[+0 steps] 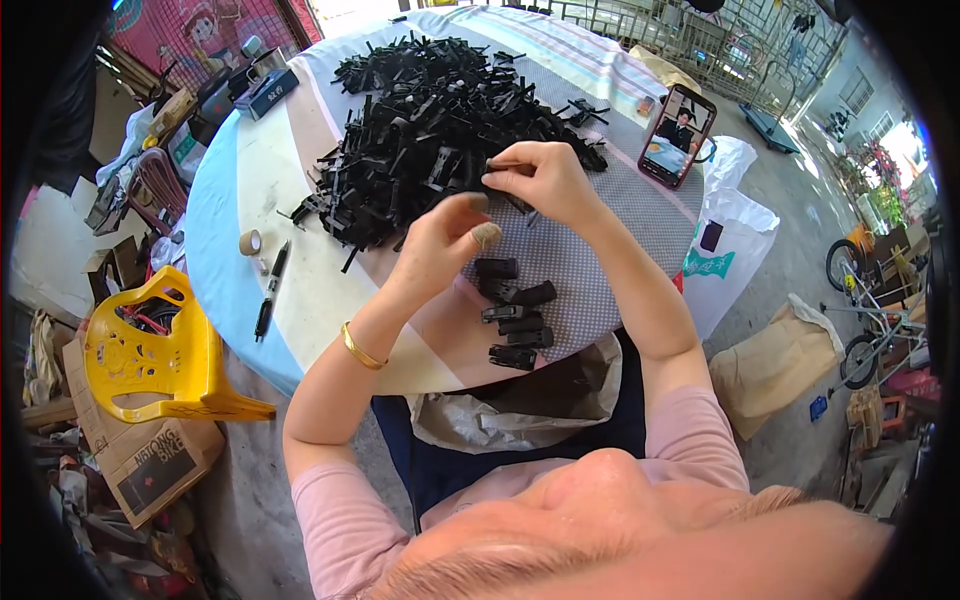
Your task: Assembling small black plastic hardware components at a table.
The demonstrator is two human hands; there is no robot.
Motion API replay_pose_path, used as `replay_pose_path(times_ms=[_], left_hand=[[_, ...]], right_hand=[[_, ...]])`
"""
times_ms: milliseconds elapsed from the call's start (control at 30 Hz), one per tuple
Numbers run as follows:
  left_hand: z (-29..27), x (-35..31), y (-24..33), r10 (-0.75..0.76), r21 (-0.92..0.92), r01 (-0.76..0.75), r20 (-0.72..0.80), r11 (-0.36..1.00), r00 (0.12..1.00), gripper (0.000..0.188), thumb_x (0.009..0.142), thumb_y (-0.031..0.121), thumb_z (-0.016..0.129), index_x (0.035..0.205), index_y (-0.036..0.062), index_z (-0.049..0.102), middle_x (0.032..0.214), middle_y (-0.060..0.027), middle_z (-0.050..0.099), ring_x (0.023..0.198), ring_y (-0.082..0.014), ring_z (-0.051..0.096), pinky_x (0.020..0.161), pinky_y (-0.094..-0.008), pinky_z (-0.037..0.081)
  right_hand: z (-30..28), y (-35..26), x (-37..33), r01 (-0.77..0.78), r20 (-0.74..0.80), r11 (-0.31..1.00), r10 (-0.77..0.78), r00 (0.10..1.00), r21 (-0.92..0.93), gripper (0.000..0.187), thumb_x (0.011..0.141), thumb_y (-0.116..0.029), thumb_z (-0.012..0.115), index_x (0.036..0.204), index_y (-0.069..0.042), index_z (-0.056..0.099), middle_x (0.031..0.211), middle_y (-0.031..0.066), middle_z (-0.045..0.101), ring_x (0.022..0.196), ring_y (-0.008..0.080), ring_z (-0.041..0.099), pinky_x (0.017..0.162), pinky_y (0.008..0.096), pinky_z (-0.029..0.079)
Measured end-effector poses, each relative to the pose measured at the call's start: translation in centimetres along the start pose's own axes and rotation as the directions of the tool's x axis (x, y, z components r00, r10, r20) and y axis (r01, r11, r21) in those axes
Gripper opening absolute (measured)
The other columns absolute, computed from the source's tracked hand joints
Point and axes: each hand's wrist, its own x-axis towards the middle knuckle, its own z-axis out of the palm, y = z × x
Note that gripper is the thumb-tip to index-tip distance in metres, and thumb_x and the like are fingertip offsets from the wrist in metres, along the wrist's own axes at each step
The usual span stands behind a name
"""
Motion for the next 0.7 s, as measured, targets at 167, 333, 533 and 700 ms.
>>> replay_pose_path(times_ms=[167, 333, 533, 700], left_hand=[[-0.6, 0.3, 0.3, -0.046, -0.311, 0.006, -0.119, 0.95, 0.992, 0.055, 0.081, 0.012, 0.062, 0.125, -0.0061, 0.034, 0.11, -0.0161, 0.055, 0.097, -0.0196, 0.056, 0.085, -0.0297, 0.045], [-1.8, 0.3, 0.4, -0.064, -0.511, 0.046, -0.019, 0.858, 0.998, 0.063, 0.076, 0.013, 0.067, 0.126, -0.0063, 0.034, 0.105, -0.0151, 0.058, 0.094, -0.0167, 0.057, 0.082, -0.0267, 0.045], [-1.7, 0.2, 1.0, 0.021, -0.442, 0.007, 0.06, 0.897, 0.998, 0.06, 0.072, 0.006, 0.068, 0.123, -0.0042, 0.038, 0.1, -0.0128, 0.058, 0.09, -0.0172, 0.059, 0.081, -0.0282, 0.048], [-1.4, 0.4, 0.7, -0.026, -0.431, 0.054, 0.071, 0.901, 0.997, 0.049, 0.073, 0.001, 0.066, 0.117, -0.0033, 0.044, 0.099, -0.01, 0.058, 0.09, -0.0162, 0.059, 0.08, -0.0279, 0.049]], right_hand=[[0.3, -1.2, -0.2, -0.345, 0.118, 0.77, 0.336, 0.934, 0.536, 0.014, 0.079, -0.017, 0.065, 0.078, -0.003, 0.062, 0.058, -0.0022, 0.053, 0.045, 0.0001, 0.039, 0.039, 0.015, 0.027], [0.3, -2.1, -0.6, -0.274, 0.333, 0.859, 0.13, 0.934, 0.432, 0.015, 0.08, -0.016, 0.063, 0.078, -0.001, 0.064, 0.062, 0.0004, 0.058, 0.048, 0.0008, 0.043, 0.042, 0.016, 0.032], [-0.2, -2.5, -0.7, -0.397, 0.474, 0.836, 0.194, 0.859, 0.378, 0.018, 0.081, -0.018, 0.062, 0.077, 0.0, 0.063, 0.062, 0.002, 0.059, 0.052, 0.0036, 0.048, 0.045, 0.0171, 0.036], [0.3, -2.3, -1.2, -0.312, 0.445, 0.864, 0.117, 0.888, 0.395, 0.021, 0.082, -0.02, 0.062, 0.078, 0.0, 0.062, 0.063, 0.0014, 0.058, 0.053, 0.0033, 0.049, 0.046, 0.0166, 0.038]])
